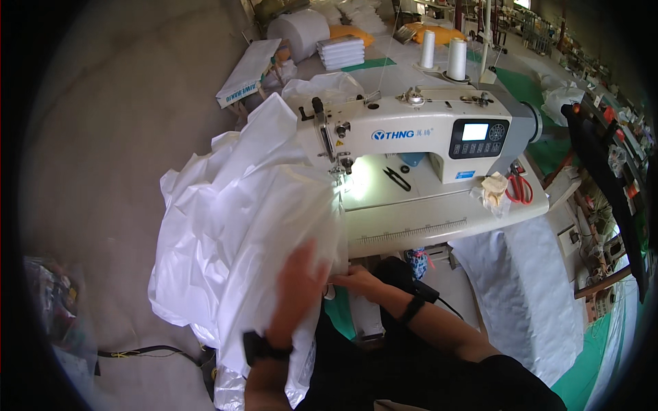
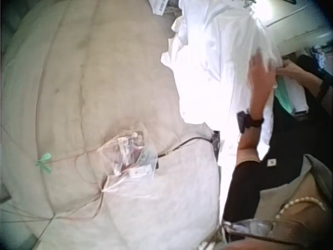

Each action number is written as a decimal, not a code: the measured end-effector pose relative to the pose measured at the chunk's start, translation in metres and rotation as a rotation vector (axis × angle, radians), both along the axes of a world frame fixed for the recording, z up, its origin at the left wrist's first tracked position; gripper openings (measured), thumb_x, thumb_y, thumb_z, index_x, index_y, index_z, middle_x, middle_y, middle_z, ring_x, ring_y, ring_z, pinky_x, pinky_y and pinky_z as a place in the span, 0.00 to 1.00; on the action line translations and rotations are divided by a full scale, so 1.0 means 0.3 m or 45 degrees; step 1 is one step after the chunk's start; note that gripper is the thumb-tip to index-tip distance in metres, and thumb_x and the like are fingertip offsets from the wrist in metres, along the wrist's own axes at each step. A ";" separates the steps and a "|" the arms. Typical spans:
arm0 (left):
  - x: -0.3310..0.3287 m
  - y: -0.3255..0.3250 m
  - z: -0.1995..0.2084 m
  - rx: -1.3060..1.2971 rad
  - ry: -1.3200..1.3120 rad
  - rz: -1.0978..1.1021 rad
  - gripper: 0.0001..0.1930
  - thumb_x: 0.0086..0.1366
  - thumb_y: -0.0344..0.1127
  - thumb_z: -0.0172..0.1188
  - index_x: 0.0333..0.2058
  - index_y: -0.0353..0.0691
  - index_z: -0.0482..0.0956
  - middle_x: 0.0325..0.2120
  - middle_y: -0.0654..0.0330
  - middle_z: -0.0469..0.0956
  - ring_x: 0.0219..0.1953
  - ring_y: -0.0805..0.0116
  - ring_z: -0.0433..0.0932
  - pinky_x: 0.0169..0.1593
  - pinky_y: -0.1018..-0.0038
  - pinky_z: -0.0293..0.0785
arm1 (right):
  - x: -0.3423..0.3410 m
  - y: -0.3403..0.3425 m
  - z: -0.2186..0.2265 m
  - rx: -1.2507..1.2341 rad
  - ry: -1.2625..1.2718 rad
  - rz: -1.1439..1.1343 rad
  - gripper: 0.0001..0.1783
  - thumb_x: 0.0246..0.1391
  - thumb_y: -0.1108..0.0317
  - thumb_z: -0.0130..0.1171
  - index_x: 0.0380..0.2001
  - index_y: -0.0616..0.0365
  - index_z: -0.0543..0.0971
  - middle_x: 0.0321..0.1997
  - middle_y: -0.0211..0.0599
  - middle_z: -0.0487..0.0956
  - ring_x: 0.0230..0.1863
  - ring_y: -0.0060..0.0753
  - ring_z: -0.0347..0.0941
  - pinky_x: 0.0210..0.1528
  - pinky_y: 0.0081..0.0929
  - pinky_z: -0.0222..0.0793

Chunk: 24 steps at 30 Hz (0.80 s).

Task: The person sews a white fabric sheet using a sewing machine, guiding the material under the needle by hand. They repeatedly reposition the fabric, fold the edges, and move the machine's table extension to reach and pull more fabric from underneath.

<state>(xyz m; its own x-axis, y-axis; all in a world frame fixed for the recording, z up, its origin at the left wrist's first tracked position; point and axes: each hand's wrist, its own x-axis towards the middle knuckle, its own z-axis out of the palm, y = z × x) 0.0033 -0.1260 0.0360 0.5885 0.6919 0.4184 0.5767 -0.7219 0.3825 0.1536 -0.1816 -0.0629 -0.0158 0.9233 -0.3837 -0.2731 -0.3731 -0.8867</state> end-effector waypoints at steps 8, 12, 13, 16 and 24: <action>-0.333 -0.132 -0.333 0.327 -0.099 0.278 0.21 0.58 0.22 0.46 0.52 0.36 0.70 0.50 0.44 0.70 0.53 0.50 0.69 0.56 0.62 0.65 | 0.037 -0.100 0.003 0.168 -0.421 0.038 0.19 0.47 0.56 0.60 0.29 0.65 0.81 0.27 0.36 0.79 0.30 0.29 0.75 0.36 0.26 0.70; -0.542 -0.064 -0.170 0.201 -0.078 0.707 0.20 0.51 0.15 0.43 0.41 0.34 0.77 0.35 0.49 0.78 0.37 0.51 0.77 0.44 0.67 0.73 | 0.095 -0.198 0.063 0.183 0.315 -0.267 0.13 0.53 0.64 0.56 0.37 0.62 0.78 0.32 0.33 0.77 0.35 0.27 0.74 0.41 0.24 0.68; -0.560 -0.062 -0.105 0.297 -0.110 0.604 0.22 0.47 0.14 0.44 0.41 0.34 0.77 0.33 0.50 0.78 0.34 0.52 0.77 0.42 0.69 0.73 | 0.083 -0.216 0.062 0.210 0.341 -0.198 0.13 0.53 0.64 0.56 0.37 0.62 0.78 0.32 0.33 0.77 0.35 0.27 0.74 0.41 0.24 0.68; -0.502 -0.106 0.046 0.150 -0.330 0.443 0.23 0.41 0.15 0.51 0.39 0.38 0.79 0.31 0.49 0.78 0.33 0.55 0.78 0.39 0.70 0.74 | 0.019 -0.265 0.023 0.308 0.781 -0.299 0.15 0.54 0.63 0.57 0.41 0.60 0.77 0.38 0.33 0.78 0.42 0.25 0.73 0.49 0.22 0.66; -0.354 -0.241 0.221 -0.016 -0.191 0.441 0.20 0.42 0.19 0.61 0.38 0.41 0.81 0.27 0.56 0.78 0.26 0.60 0.77 0.32 0.75 0.72 | -0.109 -0.246 -0.002 0.348 0.085 -0.093 0.17 0.53 0.65 0.60 0.44 0.61 0.76 0.39 0.32 0.79 0.41 0.23 0.74 0.46 0.23 0.68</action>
<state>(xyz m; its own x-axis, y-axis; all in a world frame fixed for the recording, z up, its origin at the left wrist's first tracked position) -0.1029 -0.1984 0.1023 0.2513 0.8446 0.4728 0.7226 -0.4887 0.4889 0.1209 -0.2552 -0.0634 0.0376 0.9920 -0.1208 -0.3513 -0.1001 -0.9309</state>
